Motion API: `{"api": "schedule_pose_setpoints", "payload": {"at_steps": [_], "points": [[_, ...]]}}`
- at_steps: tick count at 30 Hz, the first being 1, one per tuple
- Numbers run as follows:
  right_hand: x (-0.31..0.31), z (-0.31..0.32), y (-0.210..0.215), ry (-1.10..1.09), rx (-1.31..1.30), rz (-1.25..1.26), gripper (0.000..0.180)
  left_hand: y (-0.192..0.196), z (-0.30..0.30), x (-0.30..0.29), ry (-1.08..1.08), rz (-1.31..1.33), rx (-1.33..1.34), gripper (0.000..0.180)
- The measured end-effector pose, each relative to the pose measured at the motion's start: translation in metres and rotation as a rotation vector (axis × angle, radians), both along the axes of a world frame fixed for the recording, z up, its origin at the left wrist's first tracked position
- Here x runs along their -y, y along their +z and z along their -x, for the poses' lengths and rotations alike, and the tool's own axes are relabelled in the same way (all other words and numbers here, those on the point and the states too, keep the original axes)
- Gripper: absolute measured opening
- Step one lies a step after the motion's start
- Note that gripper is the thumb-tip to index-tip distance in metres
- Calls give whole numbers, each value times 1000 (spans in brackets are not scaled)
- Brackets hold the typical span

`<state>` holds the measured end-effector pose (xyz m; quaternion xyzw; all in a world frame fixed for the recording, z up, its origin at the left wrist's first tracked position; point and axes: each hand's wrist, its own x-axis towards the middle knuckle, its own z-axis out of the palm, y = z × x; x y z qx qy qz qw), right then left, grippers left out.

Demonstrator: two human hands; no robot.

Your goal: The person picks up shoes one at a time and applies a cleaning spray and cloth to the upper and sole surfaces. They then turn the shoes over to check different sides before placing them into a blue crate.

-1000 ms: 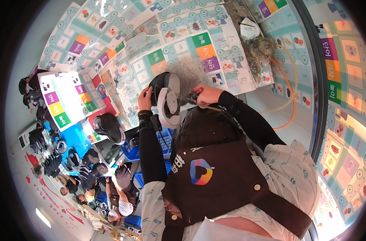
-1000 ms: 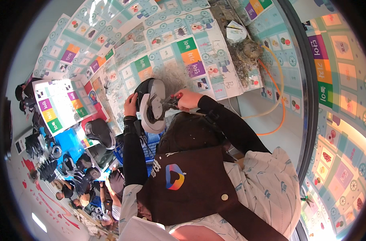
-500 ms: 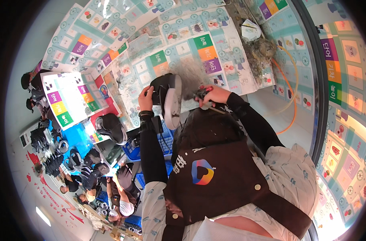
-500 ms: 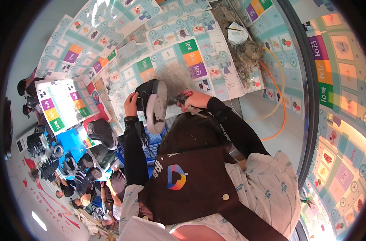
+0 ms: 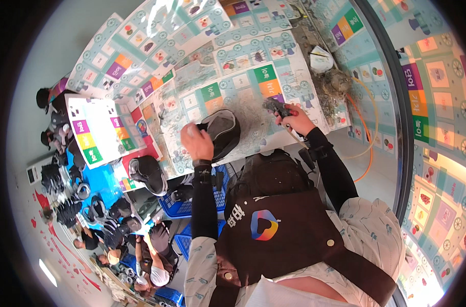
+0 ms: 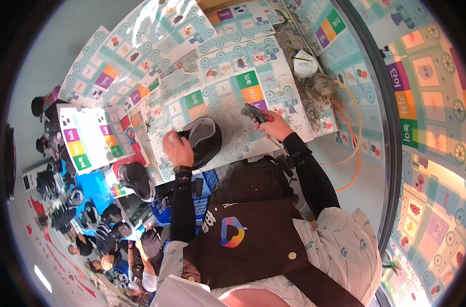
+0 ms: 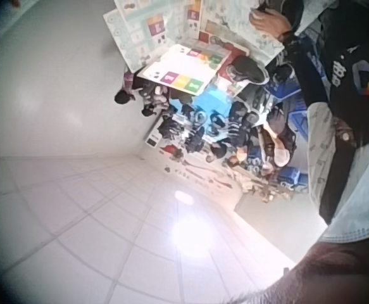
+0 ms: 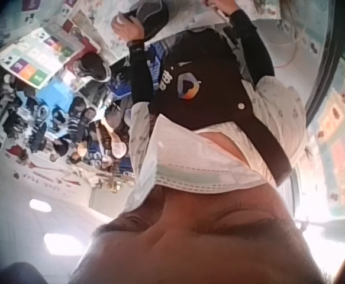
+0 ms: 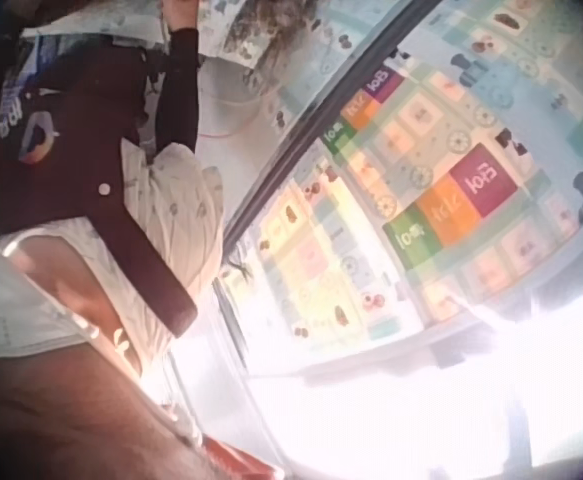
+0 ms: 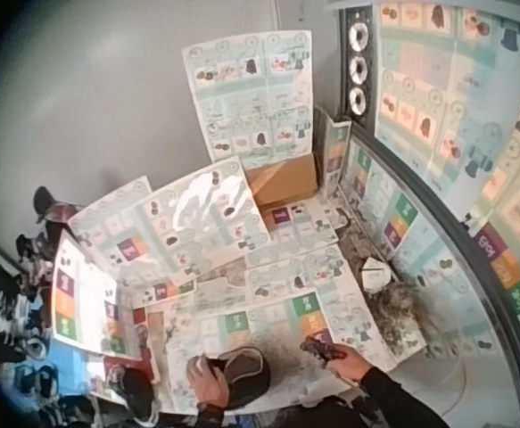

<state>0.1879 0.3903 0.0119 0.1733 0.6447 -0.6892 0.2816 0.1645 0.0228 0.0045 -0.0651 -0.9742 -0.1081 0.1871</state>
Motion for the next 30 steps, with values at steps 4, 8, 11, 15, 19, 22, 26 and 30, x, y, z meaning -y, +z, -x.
{"api": "schedule_pose_setpoints", "payload": {"at_steps": [4, 8, 11, 15, 19, 22, 26, 30], "points": [[9, -2, 1, 43, 24, -20, 35, -26, -19, 32, 613, -168, 450, 42], [-5, -3, 1, 3, 1, -52, 34, 44, 11, 56, 345, 176, 162, 30], [-12, -6, 4, 22, -70, -48, 34, 82, 61, 49, -17, 281, 263, 17], [14, 1, 16, 186, -110, -52, 35, 7, 112, -13, -350, 360, 544, 15], [37, -3, 17, 309, -601, -388, 31, -1, 131, -70, -430, 334, 557, 21], [42, 7, 24, 251, -521, -560, 26, -7, 144, -84, -507, 344, 557, 20], [45, 14, 18, 260, -472, -632, 28, -13, 141, -87, -493, 286, 563, 21], [58, 20, 3, 492, -503, -642, 26, -14, 141, -82, -488, 269, 562, 20]]}}
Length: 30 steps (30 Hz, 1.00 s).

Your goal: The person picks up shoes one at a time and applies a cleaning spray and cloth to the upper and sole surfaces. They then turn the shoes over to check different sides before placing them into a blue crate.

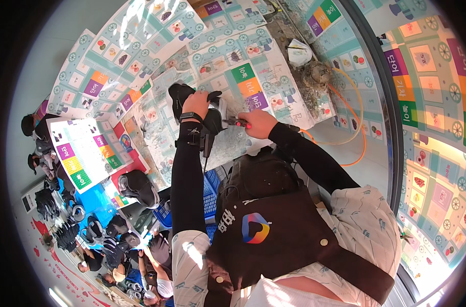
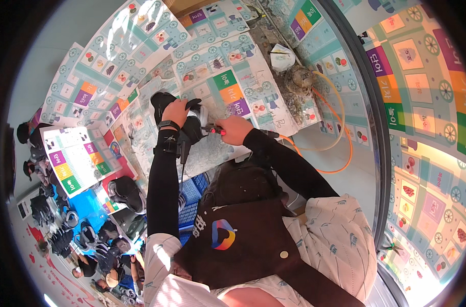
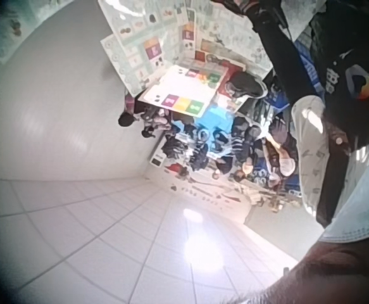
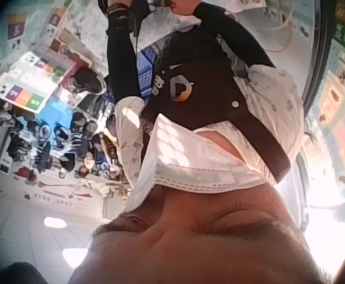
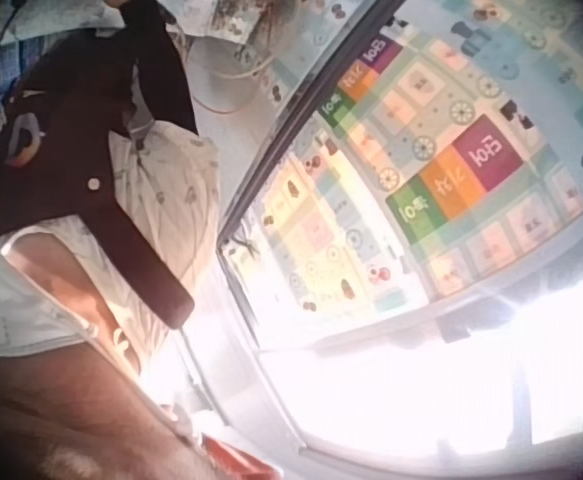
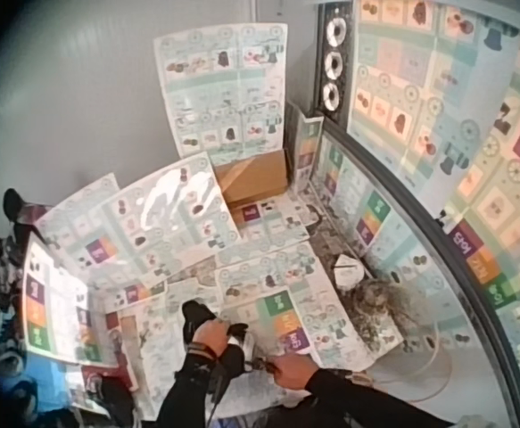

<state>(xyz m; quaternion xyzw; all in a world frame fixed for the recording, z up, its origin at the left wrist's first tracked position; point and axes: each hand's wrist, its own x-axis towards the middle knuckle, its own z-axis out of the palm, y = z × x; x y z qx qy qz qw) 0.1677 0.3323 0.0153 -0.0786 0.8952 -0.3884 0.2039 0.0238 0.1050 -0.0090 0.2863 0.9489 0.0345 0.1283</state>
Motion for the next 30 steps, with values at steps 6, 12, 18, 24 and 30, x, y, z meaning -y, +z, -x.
{"api": "schedule_pose_setpoints", "payload": {"at_steps": [6, 12, 18, 24, 30], "points": [[2, 1, 6, -68, -113, -16, 20, 1, 1, 12, 29, -22, -5, 22], [1, -4, 4, -121, -141, 15, 25, -1, -5, 16, 33, -86, -31, 23], [2, -12, -2, 115, 26, -31, 22, 13, -17, 23, 29, 41, -211, 14], [-8, -7, 11, -184, -38, 256, 24, 61, -25, 24, 46, 28, -522, 28], [4, 0, -10, -135, -44, 195, 29, 18, -64, 5, 192, -221, -260, 46]]}}
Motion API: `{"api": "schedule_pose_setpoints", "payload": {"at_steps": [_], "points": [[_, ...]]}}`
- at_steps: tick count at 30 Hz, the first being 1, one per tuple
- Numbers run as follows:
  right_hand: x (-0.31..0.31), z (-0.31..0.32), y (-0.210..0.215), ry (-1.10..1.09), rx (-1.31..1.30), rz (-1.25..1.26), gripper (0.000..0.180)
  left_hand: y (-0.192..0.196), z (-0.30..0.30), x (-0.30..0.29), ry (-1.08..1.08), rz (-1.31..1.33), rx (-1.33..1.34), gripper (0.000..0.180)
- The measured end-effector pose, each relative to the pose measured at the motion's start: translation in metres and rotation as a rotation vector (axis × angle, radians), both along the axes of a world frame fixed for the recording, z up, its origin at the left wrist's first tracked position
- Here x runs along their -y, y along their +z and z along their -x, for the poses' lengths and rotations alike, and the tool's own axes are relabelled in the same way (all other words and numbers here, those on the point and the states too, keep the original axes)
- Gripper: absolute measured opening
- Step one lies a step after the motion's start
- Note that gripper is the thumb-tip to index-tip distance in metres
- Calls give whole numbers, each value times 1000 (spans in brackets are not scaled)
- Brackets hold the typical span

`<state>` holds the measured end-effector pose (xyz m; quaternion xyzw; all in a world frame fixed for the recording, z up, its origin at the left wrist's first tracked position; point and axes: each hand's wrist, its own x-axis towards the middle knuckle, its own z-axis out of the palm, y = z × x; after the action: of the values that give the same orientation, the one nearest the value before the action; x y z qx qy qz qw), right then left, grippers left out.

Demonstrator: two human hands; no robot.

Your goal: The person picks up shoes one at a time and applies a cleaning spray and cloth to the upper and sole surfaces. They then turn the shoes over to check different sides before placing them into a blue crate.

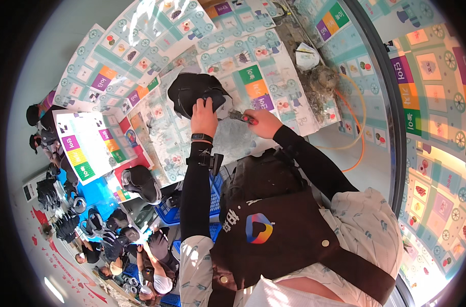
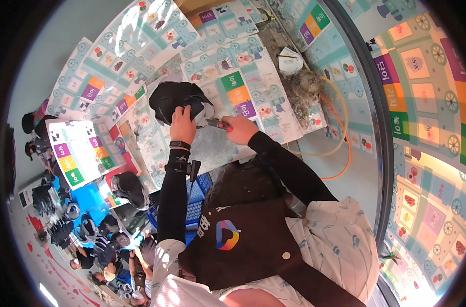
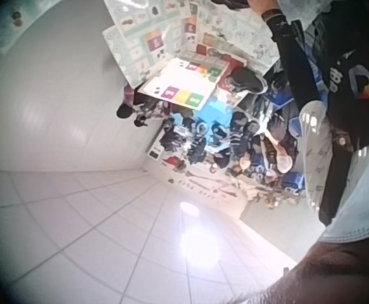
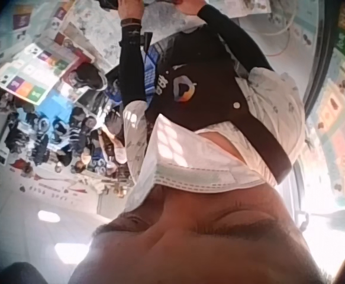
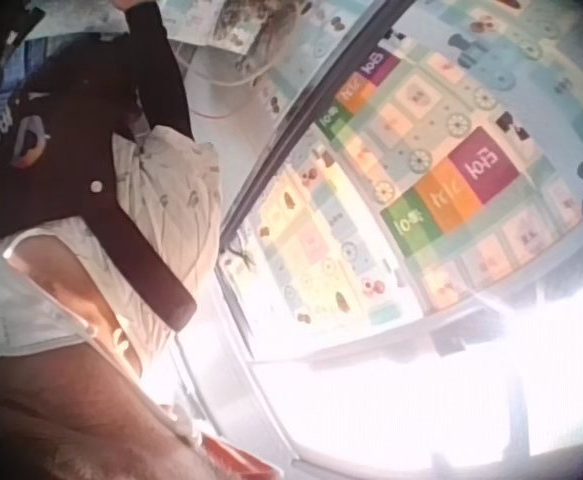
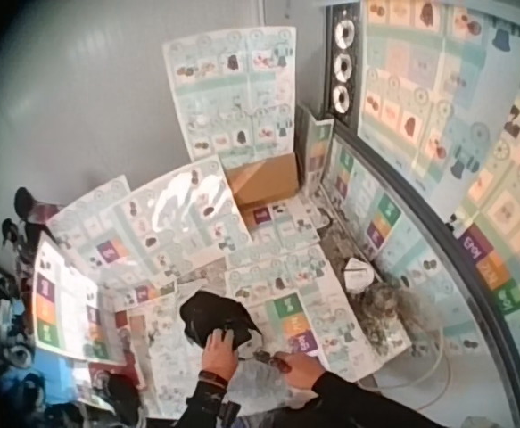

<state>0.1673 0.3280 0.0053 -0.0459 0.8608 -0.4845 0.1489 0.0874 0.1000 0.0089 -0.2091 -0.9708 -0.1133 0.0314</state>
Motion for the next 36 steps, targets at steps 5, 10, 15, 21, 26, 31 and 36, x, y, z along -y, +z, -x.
{"api": "schedule_pose_setpoints", "payload": {"at_steps": [5, 10, 15, 21, 26, 31, 36], "points": [[9, 1, -12, -140, -6, -62, 23, 2, 8, -9, 20, -96, 44, 34], [16, 0, -20, -163, -28, -48, 23, 4, 10, -11, 108, -121, 77, 27], [10, -4, -33, -200, 9, -24, 22, 4, -5, -10, 158, -148, 134, 29], [6, 1, -35, -181, 102, 41, 25, -2, -29, 18, 248, -320, 279, 34], [12, -2, -28, -108, 210, 174, 35, -15, -48, 42, 301, -465, 360, 29], [2, 7, -20, 35, 502, 214, 25, -24, -70, 51, 311, -507, 389, 28], [7, 5, -19, -21, 480, 260, 24, -35, -87, 60, 299, -603, 421, 26]]}}
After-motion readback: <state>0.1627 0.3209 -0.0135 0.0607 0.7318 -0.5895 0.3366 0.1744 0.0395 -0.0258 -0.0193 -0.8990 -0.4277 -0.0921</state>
